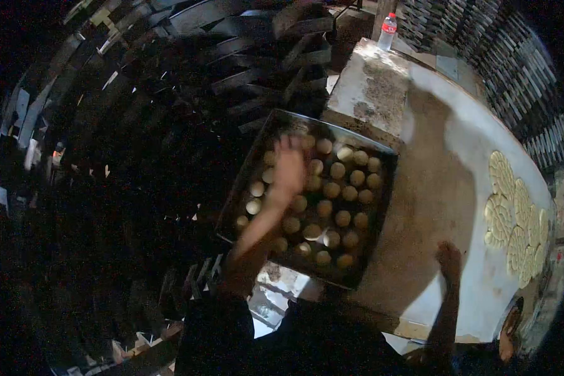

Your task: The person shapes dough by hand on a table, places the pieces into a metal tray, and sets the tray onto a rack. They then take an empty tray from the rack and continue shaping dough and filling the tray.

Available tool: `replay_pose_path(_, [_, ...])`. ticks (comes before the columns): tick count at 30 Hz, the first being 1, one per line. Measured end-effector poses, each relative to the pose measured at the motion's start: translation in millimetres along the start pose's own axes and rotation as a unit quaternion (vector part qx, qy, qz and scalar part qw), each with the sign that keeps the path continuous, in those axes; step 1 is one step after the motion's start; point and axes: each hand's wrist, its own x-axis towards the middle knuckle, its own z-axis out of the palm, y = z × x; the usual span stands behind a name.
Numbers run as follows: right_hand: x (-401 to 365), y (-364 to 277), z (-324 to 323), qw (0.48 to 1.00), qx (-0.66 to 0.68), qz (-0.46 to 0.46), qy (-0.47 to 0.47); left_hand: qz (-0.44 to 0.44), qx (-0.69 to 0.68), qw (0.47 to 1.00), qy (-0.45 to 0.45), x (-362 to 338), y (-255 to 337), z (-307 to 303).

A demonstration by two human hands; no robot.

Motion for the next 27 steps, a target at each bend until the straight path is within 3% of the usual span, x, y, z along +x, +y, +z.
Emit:
replay_pose_path(2, [178.2, -145.0, -79.1, 0.916, 0.327, 0.211, -0.097, -0.060, 0.125, 0.990, -0.020, 35.4, -59.4, 8.8])
replay_pose_path(3, [229.1, -182.8, -68.1, 0.922, 0.361, 0.137, 0.025, -0.074, 0.156, 0.984, -0.031, 41.8, -79.7, 16.2])
replay_pose_path(4, [286.3, -249.0, -125.8, 0.912, 0.399, 0.091, 0.033, -0.082, 0.184, 0.979, -0.035, 43.1, -94.1, 22.6])
replay_pose_path(5, [324.5, -272.4, -91.2, 0.867, 0.466, -0.037, 0.170, -0.080, 0.205, 0.975, -0.026, 42.0, -102.4, 26.9])
replay_pose_path(6, [365.0, -306.4, -123.8, 0.902, 0.378, -0.099, 0.183, -0.071, 0.217, 0.974, -0.002, 37.9, -105.9, 29.2])
replay_pose_path(8, [429.3, -350.5, -89.9, 0.871, 0.422, -0.136, 0.212, -0.042, 0.191, 0.979, 0.059, 20.8, -98.7, 18.3])
replay_pose_path(9, [457.6, -360.1, -57.2, 0.881, 0.428, -0.142, 0.143, -0.035, 0.141, 0.986, 0.079, 8.0, -89.1, 0.8])
replay_pose_path(10, [467.7, -370.8, -25.5, 0.924, 0.359, -0.101, 0.085, -0.043, 0.045, 0.995, 0.075, -8.1, -68.8, -32.1])
replay_pose_path(11, [472.1, -372.0, 18.5, 0.959, 0.258, -0.118, 0.018, -0.052, -0.052, 0.995, 0.074, -23.8, -47.6, -66.3])
replay_pose_path(13, [450.9, -368.5, 9.0, 0.958, 0.244, -0.111, -0.102, -0.075, -0.059, 0.985, 0.146, -83.4, -22.5, -94.3])
replay_pose_path(15, [406.3, -340.8, 21.1, 0.933, 0.319, -0.148, 0.074, -0.120, -0.077, 0.965, 0.218, -168.0, -39.5, -84.8])
replay_pose_path(16, [369.2, -321.4, 6.1, 0.938, 0.308, -0.111, 0.112, -0.180, -0.038, 0.955, 0.234, -199.3, -33.2, -82.2])
replay_pose_path(17, [335.2, -301.0, 20.0, 0.895, 0.340, -0.103, 0.271, -0.240, -0.003, 0.940, 0.244, -230.3, -26.6, -79.8])
replay_pose_path(18, [291.3, -301.1, -50.8, 0.937, 0.190, -0.055, 0.287, -0.333, 0.069, 0.915, 0.216, -244.5, 8.0, -96.2])
replay_pose_path(19, [265.5, -306.2, -67.3, 0.916, -0.186, -0.063, 0.350, -0.324, 0.052, 0.923, 0.201, -270.8, 9.2, -73.2])
replay_pose_path(20, [239.3, -308.7, -81.6, 0.761, -0.538, -0.056, 0.359, -0.316, 0.034, 0.930, 0.184, -300.2, 0.5, -33.0])
replay_pose_path(21, [205.0, -297.8, -74.5, 0.805, -0.505, -0.075, 0.303, -0.307, 0.013, 0.937, 0.168, -315.5, 1.6, -1.9])
replay_pose_path(22, [168.4, -287.4, -59.8, 0.973, -0.127, -0.079, 0.178, -0.320, 0.091, 0.934, 0.132, -309.5, 17.6, 15.3])
replay_pose_path(23, [137.9, -272.3, -36.3, 0.980, 0.185, -0.004, 0.071, -0.439, 0.117, 0.891, 0.022, -287.2, 40.5, 6.7])
replay_pose_path(24, [117.9, -262.1, -15.1, 0.956, 0.284, 0.073, 0.008, -0.530, 0.151, 0.826, -0.117, -263.8, 64.1, -3.1])
replay_pose_path(26, [97.3, -254.4, 3.1, 0.943, 0.319, 0.090, -0.029, -0.425, -0.035, 0.897, 0.111, -283.9, 38.0, 26.6])
replay_pose_path(27, [93.6, -253.5, 2.5, 0.932, 0.350, 0.093, -0.034, -0.291, -0.190, 0.921, 0.175, -275.2, 54.1, 4.6])
